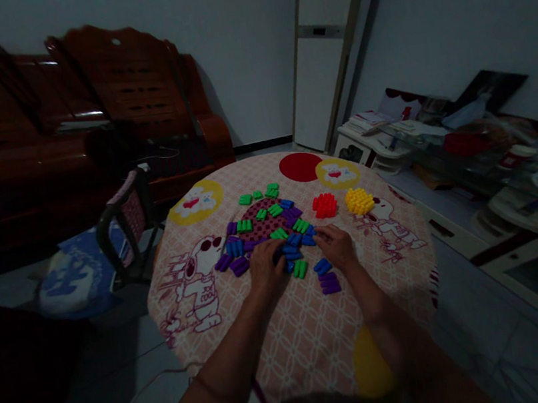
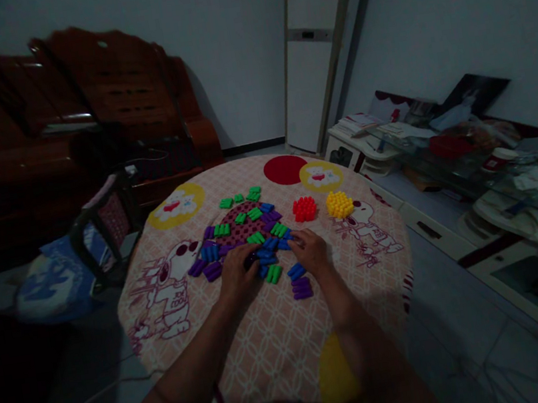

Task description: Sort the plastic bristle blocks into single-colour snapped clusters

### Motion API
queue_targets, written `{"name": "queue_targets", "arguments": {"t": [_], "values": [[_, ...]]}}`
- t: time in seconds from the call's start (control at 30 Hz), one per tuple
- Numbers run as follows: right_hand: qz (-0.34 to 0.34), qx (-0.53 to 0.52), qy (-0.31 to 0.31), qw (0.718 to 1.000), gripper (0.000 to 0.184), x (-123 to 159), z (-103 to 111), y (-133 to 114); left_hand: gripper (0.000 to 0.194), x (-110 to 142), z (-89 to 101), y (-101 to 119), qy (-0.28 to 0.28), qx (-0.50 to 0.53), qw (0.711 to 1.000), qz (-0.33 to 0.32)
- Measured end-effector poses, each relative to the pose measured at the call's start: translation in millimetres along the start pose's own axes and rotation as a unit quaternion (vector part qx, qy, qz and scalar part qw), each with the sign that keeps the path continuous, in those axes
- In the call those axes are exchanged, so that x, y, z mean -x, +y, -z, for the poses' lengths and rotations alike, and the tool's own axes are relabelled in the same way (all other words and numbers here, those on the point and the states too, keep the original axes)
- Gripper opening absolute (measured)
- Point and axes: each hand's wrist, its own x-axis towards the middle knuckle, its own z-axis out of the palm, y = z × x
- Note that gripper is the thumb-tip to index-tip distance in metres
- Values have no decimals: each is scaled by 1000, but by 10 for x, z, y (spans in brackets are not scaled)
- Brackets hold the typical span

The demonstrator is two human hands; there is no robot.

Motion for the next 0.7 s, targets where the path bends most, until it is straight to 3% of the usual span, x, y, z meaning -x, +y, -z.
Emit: {"name": "queue_targets", "arguments": {"t": [0.2, 0.43, 0.7], "values": [[55, -13, -27, 998, 21, 67, -81, -184, 26, 36, -10, 164, -47, 24, 999, -3], [109, 115, -120, 980, 39, 3, -147, -172, 34, 64, -11, 240, -62, 54, 997, -6], [139, 153, -154, 966, 22, -33, -181, -193, 28, 88, -25, 261, -59, 63, 996, -13]]}}
